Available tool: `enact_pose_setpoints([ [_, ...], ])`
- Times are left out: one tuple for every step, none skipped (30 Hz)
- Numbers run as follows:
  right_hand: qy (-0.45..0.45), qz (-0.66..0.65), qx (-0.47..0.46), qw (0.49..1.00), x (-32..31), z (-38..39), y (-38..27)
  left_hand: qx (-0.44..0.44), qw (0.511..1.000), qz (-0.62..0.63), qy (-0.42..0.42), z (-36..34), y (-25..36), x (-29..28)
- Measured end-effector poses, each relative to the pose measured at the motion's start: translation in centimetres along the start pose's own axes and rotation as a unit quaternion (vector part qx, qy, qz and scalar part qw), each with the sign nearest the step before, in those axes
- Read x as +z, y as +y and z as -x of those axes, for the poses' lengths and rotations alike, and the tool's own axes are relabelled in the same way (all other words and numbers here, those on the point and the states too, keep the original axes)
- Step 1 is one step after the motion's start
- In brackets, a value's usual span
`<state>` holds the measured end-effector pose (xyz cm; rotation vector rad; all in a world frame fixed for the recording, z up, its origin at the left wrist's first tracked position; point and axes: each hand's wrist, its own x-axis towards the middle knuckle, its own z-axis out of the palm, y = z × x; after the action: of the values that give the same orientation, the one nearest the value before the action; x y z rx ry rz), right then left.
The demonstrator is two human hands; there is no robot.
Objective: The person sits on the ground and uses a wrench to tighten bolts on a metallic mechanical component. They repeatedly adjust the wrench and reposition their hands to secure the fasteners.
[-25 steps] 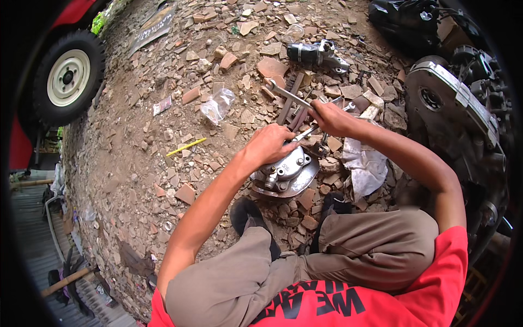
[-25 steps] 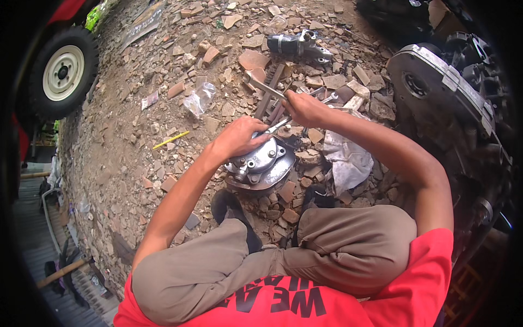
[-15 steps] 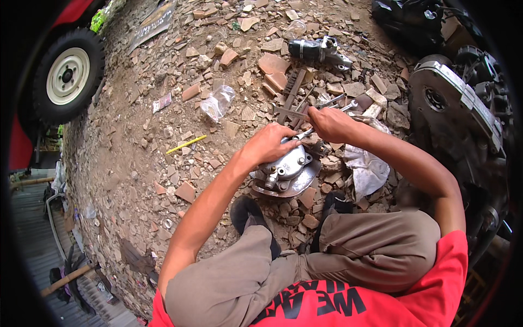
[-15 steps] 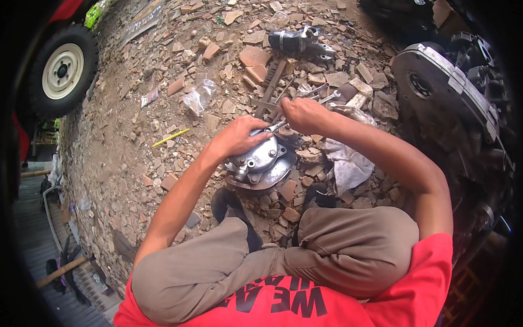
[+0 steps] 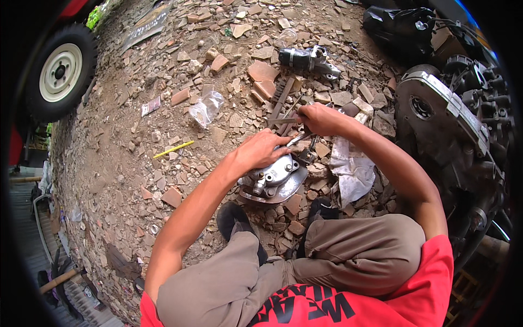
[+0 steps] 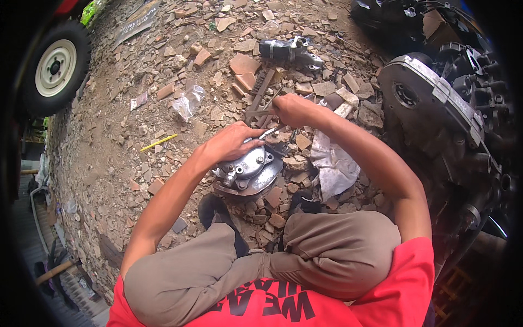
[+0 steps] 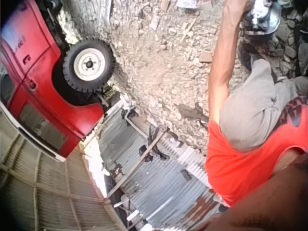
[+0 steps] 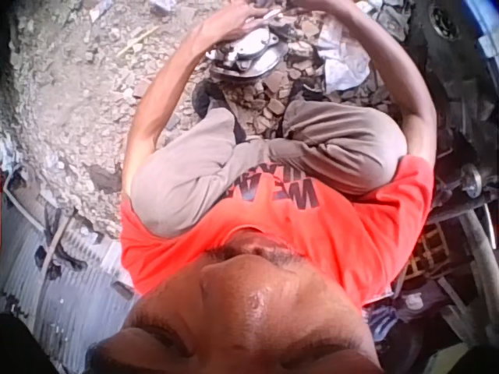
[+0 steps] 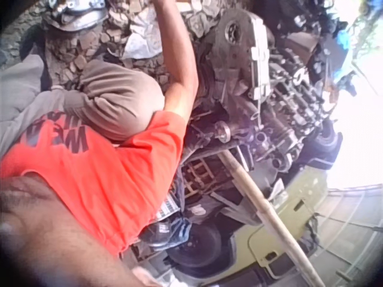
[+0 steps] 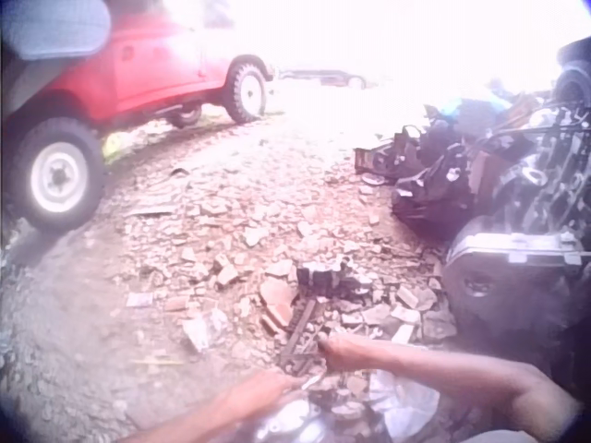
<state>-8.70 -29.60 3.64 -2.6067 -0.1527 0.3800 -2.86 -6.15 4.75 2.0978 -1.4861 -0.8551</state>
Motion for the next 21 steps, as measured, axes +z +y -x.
enact_pose_setpoints([
  [0.023, 0.014, 0.002, 1.0, -1.5, 0.1, 0.7, -0.012, 1.0, -0.015, 0.0, 0.0, 0.1, 0.0],
  [0.045, 0.032, -0.005, 0.998, -2.5, 0.5, 2.3, -0.023, 1.0, -0.005, -0.01, -0.4, 0.4, 0.1],
  [0.053, 0.043, 0.025, 0.997, -3.9, 0.3, 1.3, -0.045, 0.999, -0.001, -0.021, 0.0, 0.1, -0.1],
  [0.062, 0.054, 0.055, 0.995, -5.4, 0.3, 0.5, -0.066, 0.997, 0.003, -0.032, 0.3, -0.1, -0.4],
  [0.076, 0.039, 0.072, 0.994, -6.4, 1.2, 0.4, -0.071, 0.997, 0.008, -0.03, 0.1, 0.1, -0.3],
  [0.088, 0.023, 0.083, 0.992, -7.1, 1.8, 0.3, -0.065, 0.998, 0.006, -0.021, 0.2, -0.2, -0.1],
  [0.068, 0.038, 0.048, 0.996, -7.7, 2.8, 0.2, -0.058, 0.998, 0.003, -0.012, 0.3, -0.6, 0.2],
  [0.013, 0.048, 0.06, 0.997, -8.4, 3.4, 0.1, -0.049, 0.999, 0.002, -0.005, 0.2, -0.8, 0.4],
  [-0.042, 0.056, 0.072, 0.995, -9.1, 3.9, -0.1, -0.047, 0.999, 0.009, -0.004, 0.1, -0.9, 0.5],
  [-0.097, 0.064, 0.083, 0.99, -9.5, 4.4, 0.0, -0.045, 0.999, 0.008, 0.001, 0.0, -1.0, 0.7],
  [-0.058, 0.033, 0.067, 0.996, -9.5, 4.8, 0.0, -0.042, 0.999, 0.006, 0.005, -0.1, -1.0, 0.9],
  [-0.023, 0.031, 0.086, 0.996, -9.7, 4.9, 0.1, -0.041, 0.999, 0.003, 0.009, -0.2, -0.9, 1.0],
  [0.012, 0.029, 0.106, 0.994, -10.0, 5.0, 0.1, -0.039, 0.999, 0.007, 0.005, -0.3, -1.0, 1.1],
  [0.045, 0.027, 0.121, 0.991, -10.4, 4.9, -0.8, -0.041, 0.999, 0.011, 0.002, -0.1, -1.1, 1.0],
  [0.114, -0.006, 0.114, 0.987, -10.5, 4.8, -2.0, -0.043, 0.999, 0.016, 0.0, 0.0, -1.2, 0.9],
  [0.108, -0.011, 0.1, 0.989, -10.0, 5.0, -2.2, -0.043, 0.999, 0.017, -0.003, 0.0, -1.3, 0.8],
  [0.104, -0.013, 0.089, 0.99, -9.5, 5.4, -2.1, -0.04, 0.999, 0.018, -0.006, -0.1, -1.3, 0.8],
  [0.099, -0.016, 0.079, 0.992, -9.4, 5.6, -2.1, -0.037, 0.999, 0.019, -0.009, -0.3, -1.2, 0.8],
  [-0.058, 0.038, 0.038, 0.997, -10.1, 5.8, -1.6, -0.032, 0.999, 0.022, -0.004, -0.3, -1.1, 0.9],
  [-0.214, 0.09, -0.004, 0.973, -11.0, 5.8, -1.7, -0.03, 0.999, 0.024, -0.001, -0.3, -1.0, 1.0],
  [-0.174, 0.09, 0.029, 0.98, -11.6, 5.5, -1.9, -0.027, 0.999, 0.026, 0.002, -0.2, -0.9, 1.2],
])
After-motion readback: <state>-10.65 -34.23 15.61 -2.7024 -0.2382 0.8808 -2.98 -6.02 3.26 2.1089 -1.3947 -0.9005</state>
